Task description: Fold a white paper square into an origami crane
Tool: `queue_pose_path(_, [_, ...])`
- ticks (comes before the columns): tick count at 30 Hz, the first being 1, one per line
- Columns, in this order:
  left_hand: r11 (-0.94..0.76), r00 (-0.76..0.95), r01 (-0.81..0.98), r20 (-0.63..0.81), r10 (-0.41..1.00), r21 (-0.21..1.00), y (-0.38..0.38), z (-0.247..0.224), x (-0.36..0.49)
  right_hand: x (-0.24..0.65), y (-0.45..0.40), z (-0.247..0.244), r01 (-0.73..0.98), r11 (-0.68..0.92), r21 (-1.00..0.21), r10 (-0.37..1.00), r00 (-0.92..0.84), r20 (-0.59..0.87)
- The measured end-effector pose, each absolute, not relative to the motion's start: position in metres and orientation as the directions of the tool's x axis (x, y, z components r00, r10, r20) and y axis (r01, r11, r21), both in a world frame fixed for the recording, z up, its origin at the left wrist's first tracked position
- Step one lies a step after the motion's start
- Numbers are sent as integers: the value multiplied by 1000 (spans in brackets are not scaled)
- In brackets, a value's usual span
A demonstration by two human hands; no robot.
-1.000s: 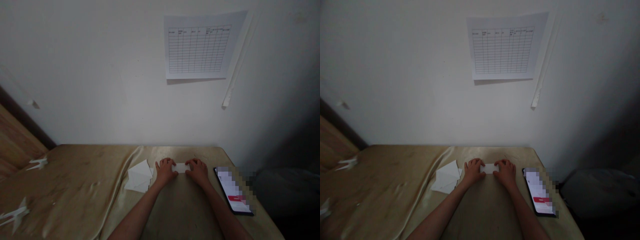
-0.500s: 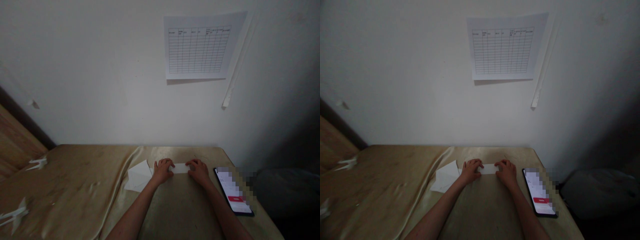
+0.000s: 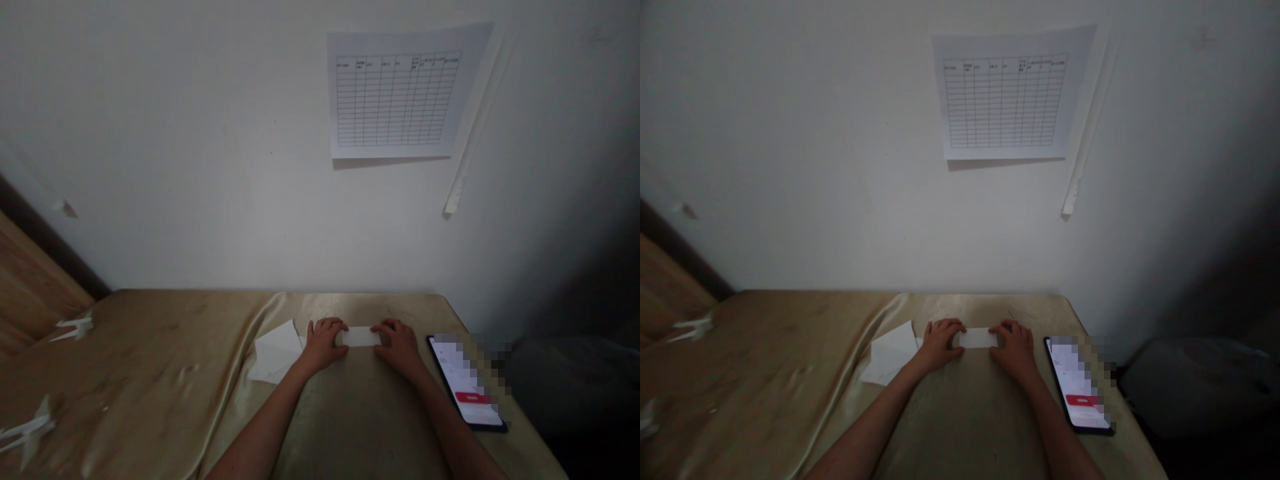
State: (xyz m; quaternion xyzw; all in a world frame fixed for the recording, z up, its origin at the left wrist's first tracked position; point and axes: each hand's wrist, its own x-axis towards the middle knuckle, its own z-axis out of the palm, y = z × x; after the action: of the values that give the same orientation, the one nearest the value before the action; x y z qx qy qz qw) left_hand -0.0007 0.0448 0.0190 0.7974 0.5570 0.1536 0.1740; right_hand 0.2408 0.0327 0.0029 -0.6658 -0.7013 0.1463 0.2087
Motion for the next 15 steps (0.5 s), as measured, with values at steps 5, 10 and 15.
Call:
queue_pose_path(5, [-350, 357, 820, 75, 931, 452, 49, 17, -3, 244, 27, 7, 851, 161, -500, 986, -113, 124])
queue_pose_path(10, [-384, 379, 810, 104, 919, 443, 52, 15, -5, 241, 24, 9, 842, 181, -509, 981, -119, 152])
queue_pose_path(15, [-404, 407, 806, 91, 909, 433, 55, 14, -9, 241, 25, 7, 844, 202, -498, 976, -132, 171])
